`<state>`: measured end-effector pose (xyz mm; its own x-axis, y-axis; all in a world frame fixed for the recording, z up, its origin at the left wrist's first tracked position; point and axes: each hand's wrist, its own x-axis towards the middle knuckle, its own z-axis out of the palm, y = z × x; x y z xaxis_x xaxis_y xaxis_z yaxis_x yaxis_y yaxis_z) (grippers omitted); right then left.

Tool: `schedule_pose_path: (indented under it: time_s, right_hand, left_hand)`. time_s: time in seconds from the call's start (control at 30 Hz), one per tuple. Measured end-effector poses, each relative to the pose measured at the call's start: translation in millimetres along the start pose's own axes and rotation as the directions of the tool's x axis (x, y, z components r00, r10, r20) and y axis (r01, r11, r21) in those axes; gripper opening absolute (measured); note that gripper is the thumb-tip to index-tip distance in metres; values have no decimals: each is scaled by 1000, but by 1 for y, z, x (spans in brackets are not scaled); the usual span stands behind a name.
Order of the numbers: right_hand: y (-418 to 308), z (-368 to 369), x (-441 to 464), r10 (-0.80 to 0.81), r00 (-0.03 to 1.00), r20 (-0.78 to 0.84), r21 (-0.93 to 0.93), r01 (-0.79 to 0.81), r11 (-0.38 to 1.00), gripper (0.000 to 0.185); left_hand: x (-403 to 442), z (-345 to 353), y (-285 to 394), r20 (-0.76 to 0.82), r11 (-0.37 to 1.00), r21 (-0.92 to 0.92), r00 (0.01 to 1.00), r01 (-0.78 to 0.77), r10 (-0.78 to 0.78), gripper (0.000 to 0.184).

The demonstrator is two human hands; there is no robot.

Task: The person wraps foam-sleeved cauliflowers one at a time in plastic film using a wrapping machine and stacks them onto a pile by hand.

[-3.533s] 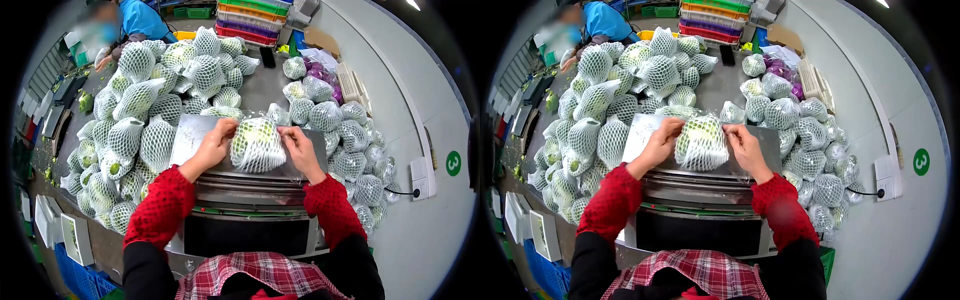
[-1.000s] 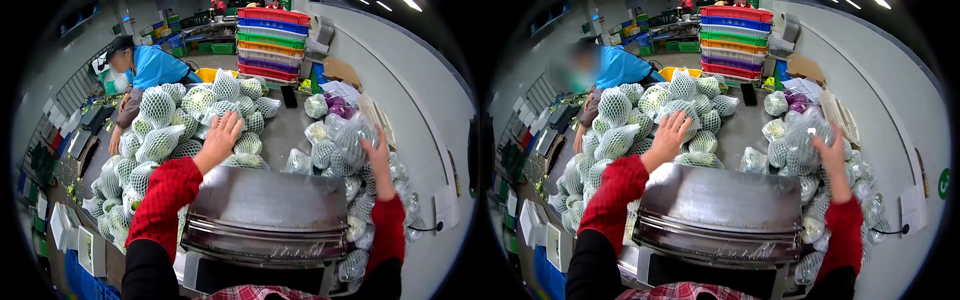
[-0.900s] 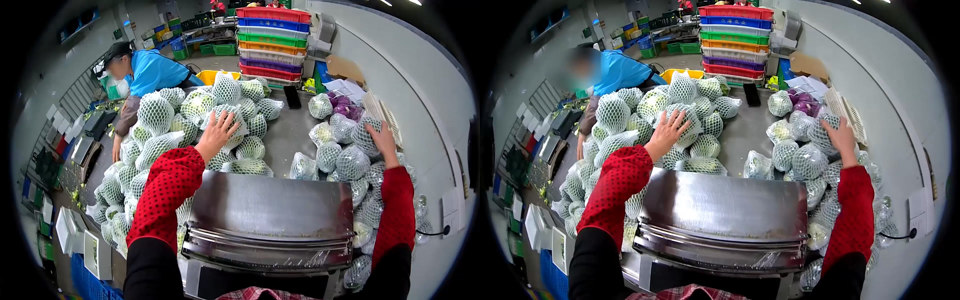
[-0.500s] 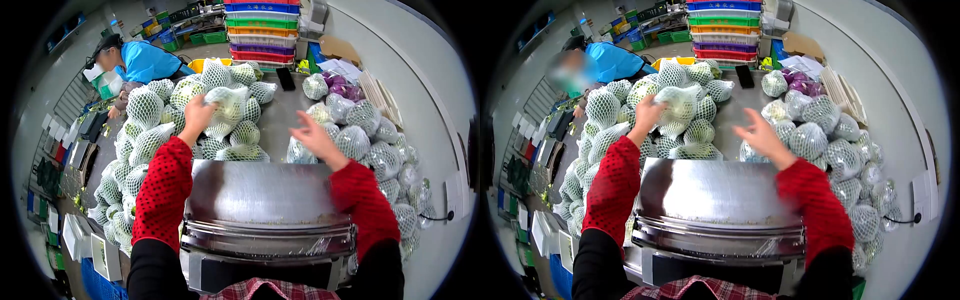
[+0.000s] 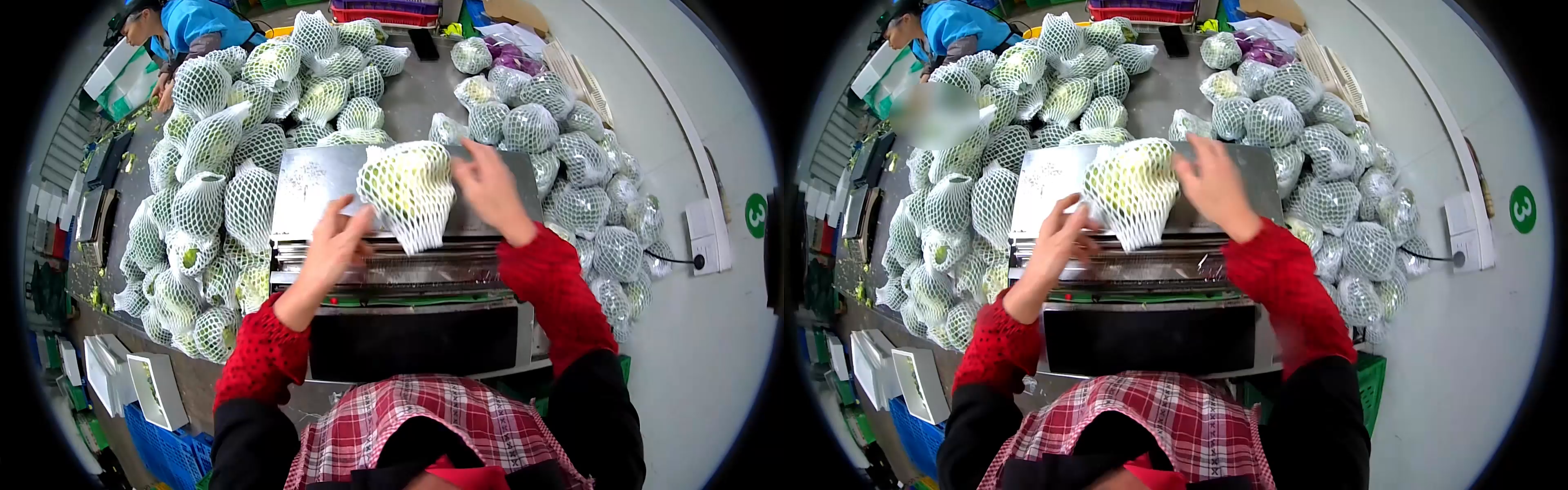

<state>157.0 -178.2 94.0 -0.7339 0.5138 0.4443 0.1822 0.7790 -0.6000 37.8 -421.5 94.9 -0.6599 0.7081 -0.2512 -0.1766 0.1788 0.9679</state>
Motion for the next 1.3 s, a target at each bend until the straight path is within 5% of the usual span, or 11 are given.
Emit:
schedule_pose_path:
  time_s: [0.07, 0.17, 0.33, 0.47, 0.57, 0.67, 0.73, 0.8, 0.83, 1.03, 1.3]
  right_hand:
    - [-9, -58, -36, 92, 992, 87, -12, -92, 996, 30]
    - [-5, -87, -84, 489, 800, 348, -550, -248, 797, 60]
    - [19, -68, -108, 418, 805, 422, -229, -351, 908, 43]
    - [-60, -132, -116, 484, 421, 767, 149, -851, 504, 24]
    - [-90, -145, -65, 111, 898, 425, 755, -419, 504, 18]
    - [-81, -89, 42, 235, 972, 30, 976, -79, 203, 37]
    - [-26, -19, 67, 154, 986, -55, 645, -83, 760, 33]
    - [80, 55, 48, 264, 941, 214, 630, -339, 698, 27]
    - [60, 36, 40, 216, 953, 210, 487, -294, 822, 17]
    - [42, 10, 8, -190, 879, 437, 490, -55, 870, 57]
    - [-40, -67, -30, -194, 778, 598, 419, -97, 903, 55]
  left_hand:
    - [-15, -40, -25, -77, 523, 815, 849, -249, 524, 48]
    - [-37, -58, -29, -4, 25, 1000, 921, -6, 390, 52]
    - [-28, -54, -45, 33, 554, 802, 943, -222, 331, 42]
    - [-109, -76, 10, 218, 972, 154, 953, 177, -209, 30]
    - [-92, -73, 77, 92, 836, -468, 926, -285, 366, 33]
    - [17, -50, 117, -205, 686, -373, 776, -625, 596, 30]
    - [116, -58, 52, -139, 854, 111, 843, -508, 519, 23]
    - [135, -44, -6, -3, 795, 578, 974, -184, 227, 12]
    - [127, -40, -35, 145, 908, 208, 929, -364, 340, 28]
    - [99, -36, -3, 457, 186, 594, 519, -782, 723, 68]
    - [-10, -19, 22, 363, 974, -29, 905, -225, 220, 67]
